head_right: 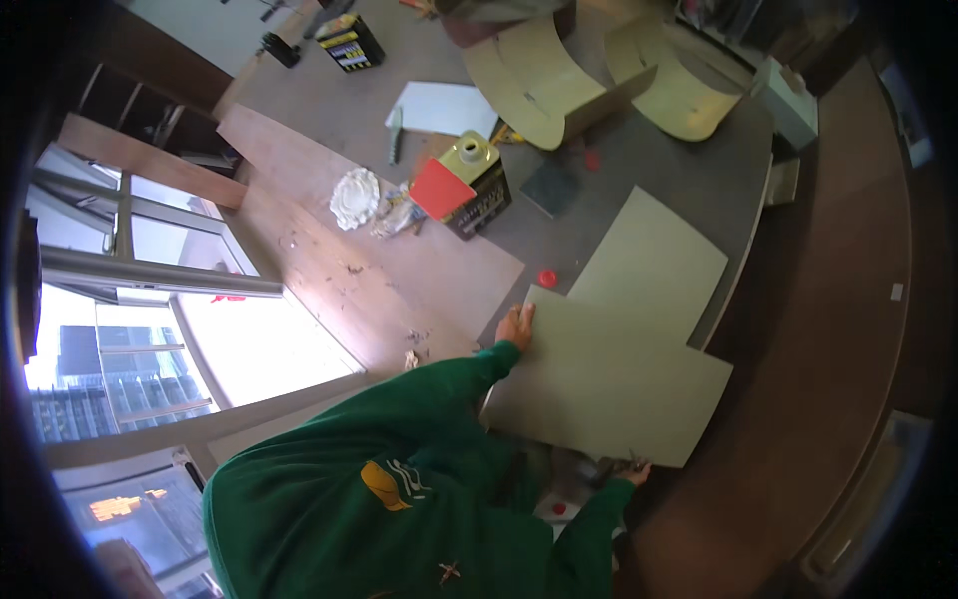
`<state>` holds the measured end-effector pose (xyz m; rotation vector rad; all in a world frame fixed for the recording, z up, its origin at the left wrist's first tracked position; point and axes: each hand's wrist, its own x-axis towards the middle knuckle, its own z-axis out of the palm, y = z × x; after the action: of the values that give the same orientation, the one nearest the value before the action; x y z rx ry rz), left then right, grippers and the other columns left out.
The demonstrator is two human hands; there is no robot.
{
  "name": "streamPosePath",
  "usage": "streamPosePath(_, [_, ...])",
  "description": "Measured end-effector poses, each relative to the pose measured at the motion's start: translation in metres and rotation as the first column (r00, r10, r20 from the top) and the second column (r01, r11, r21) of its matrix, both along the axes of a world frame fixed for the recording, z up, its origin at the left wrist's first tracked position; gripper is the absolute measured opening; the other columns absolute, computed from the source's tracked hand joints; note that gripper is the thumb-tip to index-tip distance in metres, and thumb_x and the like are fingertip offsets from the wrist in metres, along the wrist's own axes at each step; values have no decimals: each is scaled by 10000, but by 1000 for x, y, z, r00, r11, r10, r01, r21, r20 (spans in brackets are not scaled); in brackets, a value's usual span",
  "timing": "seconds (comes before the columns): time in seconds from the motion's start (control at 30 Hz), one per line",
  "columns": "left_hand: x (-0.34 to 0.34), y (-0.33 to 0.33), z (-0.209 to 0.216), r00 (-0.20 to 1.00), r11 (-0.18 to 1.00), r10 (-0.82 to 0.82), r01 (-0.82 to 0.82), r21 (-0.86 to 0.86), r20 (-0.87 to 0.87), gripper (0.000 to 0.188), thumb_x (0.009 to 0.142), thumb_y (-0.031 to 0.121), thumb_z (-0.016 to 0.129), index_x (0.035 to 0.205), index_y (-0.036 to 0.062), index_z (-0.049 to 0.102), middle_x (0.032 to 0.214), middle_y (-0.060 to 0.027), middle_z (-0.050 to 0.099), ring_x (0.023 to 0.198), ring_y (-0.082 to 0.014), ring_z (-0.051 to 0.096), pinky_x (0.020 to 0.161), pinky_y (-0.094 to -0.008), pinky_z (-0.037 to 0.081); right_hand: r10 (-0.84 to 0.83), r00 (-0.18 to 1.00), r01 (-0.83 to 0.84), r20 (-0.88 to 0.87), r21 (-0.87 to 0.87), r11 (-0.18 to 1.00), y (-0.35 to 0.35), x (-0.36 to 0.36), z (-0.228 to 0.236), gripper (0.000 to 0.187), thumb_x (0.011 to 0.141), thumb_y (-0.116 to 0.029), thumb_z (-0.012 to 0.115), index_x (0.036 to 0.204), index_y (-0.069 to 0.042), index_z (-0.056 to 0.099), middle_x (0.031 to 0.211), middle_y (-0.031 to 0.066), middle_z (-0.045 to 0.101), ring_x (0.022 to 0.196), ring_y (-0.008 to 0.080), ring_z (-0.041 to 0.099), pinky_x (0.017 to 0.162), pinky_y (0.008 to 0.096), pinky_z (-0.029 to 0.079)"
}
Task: The person wipes down a white panel with a cloth, uses scissors to cut off a strip of material, and then uses a utility knife to trim the edges of a wooden board.
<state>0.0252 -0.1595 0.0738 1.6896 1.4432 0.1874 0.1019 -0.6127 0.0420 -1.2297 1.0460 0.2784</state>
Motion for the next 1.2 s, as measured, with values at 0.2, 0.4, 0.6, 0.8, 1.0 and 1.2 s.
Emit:
streamPosePath(0.2, [8, -12, 31, 999, 999, 10, -12, 39, 49, 564, 983, 550, 436, 1070, 40, 660, 970, -296, 667, 972, -489, 621, 847, -539, 480, 123, 992, -121, 14, -81, 989, -15, 4, 0, 552, 951, -521, 439, 1134, -34, 627, 1162, 229, 608, 1047, 365, 537, 810, 514, 448])
streamPosePath(0.4, [-39, -21, 33, 986, 988, 131, -138, 63, 104, 550, 996, 512, 437, 1033, 18, 677, 995, -308, 658, 986, -495, 607, 854, -524, 471, 12, 986, -14, 166, 8, 1000, -12, 30, 7, 613, 933, -542, 499, 1283, -45, 581, 1206, 201, 576, 1063, 354, 538, 778, 483, 450])
streamPosePath(0.6, [-18, -12, 71, 914, 914, 164, -283, 292, 370, 512, 1032, 424, 438, 872, -27, 621, 822, -284, 629, 774, -467, 571, 696, -522, 423, 59, 937, -118, 346, 151, 982, -19, 112, 57, 467, 917, -565, 549, 1134, -156, 612, 968, 66, 619, 805, 200, 571, 543, 359, 422])
streamPosePath(0.8, [-51, 77, 140, 619, 784, 355, -605, 137, 700, 549, 1023, 445, 499, 751, -23, 587, 640, -132, 521, 616, -184, 434, 565, -399, 363, 195, 752, -406, 629, 210, 890, 137, 153, 214, 349, 945, -521, 564, 866, -181, 572, 827, 3, 612, 628, 149, 542, 401, 281, 306])
streamPosePath(1.0, [-124, 180, 189, 123, 617, 659, -653, -440, 742, 472, 1028, 444, 478, 1111, -3, 604, 863, -89, 656, 780, -205, 602, 702, -357, 498, 254, 422, -697, 870, 133, 705, 308, 135, 336, 371, 998, -455, 521, 886, -103, 541, 917, 49, 597, 769, 174, 578, 660, 321, 480])
streamPosePath(1.2, [-341, 315, 42, 409, 423, 562, -889, 176, 719, 599, 1049, 477, 383, 1330, -29, 536, 1187, -132, 649, 1054, -229, 626, 912, -352, 511, 382, 344, -907, 857, 198, 372, 535, 11, 362, 341, 1017, -399, 519, 989, -67, 588, 868, -13, 547, 808, 132, 530, 759, 314, 443])
